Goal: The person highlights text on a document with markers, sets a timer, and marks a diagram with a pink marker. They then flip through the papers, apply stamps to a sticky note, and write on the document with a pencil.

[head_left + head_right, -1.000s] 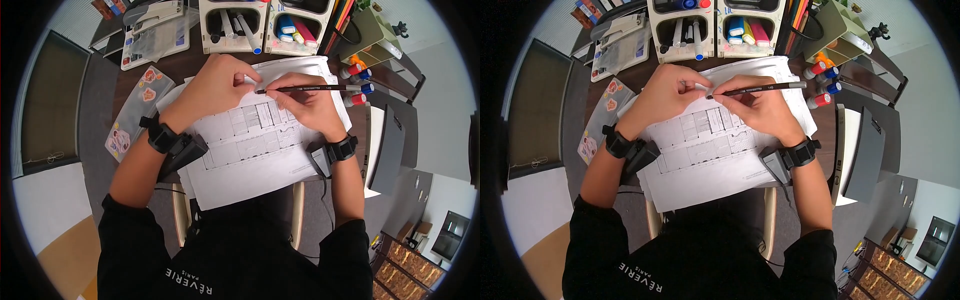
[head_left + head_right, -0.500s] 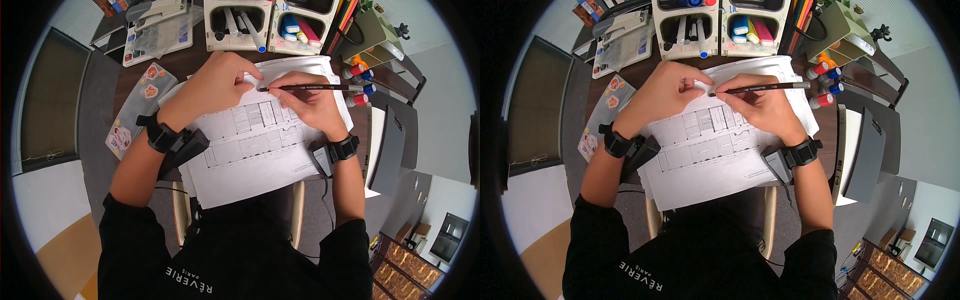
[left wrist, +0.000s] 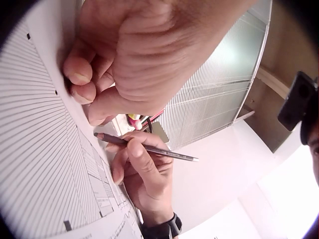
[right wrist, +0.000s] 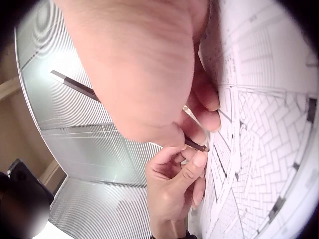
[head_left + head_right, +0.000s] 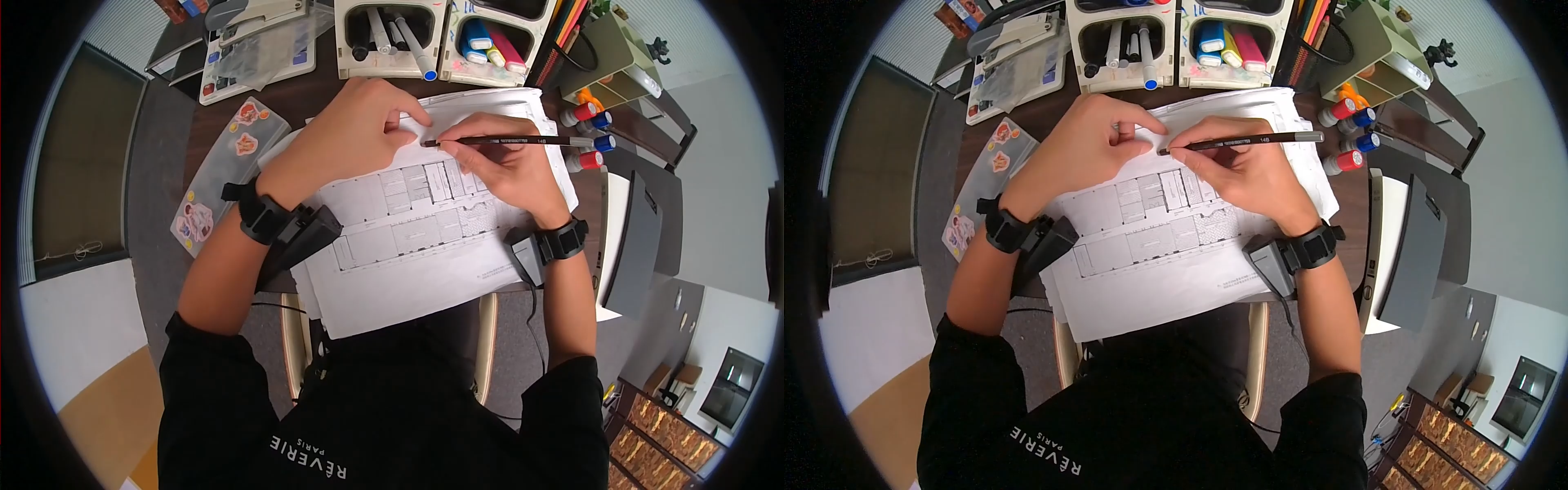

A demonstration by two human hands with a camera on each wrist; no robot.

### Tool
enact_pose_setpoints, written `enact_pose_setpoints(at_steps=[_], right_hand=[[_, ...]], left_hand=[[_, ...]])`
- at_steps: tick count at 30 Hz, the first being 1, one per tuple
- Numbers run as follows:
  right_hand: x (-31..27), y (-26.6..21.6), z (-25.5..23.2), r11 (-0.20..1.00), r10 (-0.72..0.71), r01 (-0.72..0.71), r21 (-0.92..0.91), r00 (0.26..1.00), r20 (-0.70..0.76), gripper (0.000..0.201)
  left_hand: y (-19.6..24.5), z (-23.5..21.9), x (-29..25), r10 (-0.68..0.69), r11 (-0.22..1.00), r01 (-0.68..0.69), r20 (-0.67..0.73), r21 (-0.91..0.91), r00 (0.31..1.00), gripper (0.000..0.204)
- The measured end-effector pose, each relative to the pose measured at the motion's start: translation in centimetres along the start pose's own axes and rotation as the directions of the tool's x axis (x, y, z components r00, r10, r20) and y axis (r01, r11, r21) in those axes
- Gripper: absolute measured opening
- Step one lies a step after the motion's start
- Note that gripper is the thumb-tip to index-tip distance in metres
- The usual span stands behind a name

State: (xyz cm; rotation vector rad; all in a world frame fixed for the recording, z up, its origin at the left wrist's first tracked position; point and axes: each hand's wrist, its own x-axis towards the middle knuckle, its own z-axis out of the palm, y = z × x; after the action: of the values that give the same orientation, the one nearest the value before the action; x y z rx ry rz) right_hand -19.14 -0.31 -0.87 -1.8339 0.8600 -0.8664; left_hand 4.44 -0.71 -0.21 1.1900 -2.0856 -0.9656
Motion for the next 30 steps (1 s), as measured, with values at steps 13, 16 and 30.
enact_pose_setpoints(at_steps=[13, 16, 30], right_hand=[[-0.32, -0.10, 0.02, 0.998, 0.058, -0.058, -0.002, 0.998, -0.038, 0.007], [-0.39, -0.04, -0.02, 0.999, 0.051, -0.050, 0.021, 0.998, -0.038, 0.008], [-0.52, 0.26, -0.20, 0.988, 0.036, -0.027, 0.149, 0.998, -0.056, 0.008]], left_hand=[[-0.34, 0.04, 0.07, -0.003, 1.000, 0.002, 0.015, 0.010, 1.000, 0.022], [-0.14, -0.04, 0.02, -0.011, 1.000, 0.011, 0.018, 0.013, 1.000, 0.022], [-0.09, -0.15, 0.08, -0.013, 0.999, 0.012, 0.023, 0.030, 1.000, 0.022]])
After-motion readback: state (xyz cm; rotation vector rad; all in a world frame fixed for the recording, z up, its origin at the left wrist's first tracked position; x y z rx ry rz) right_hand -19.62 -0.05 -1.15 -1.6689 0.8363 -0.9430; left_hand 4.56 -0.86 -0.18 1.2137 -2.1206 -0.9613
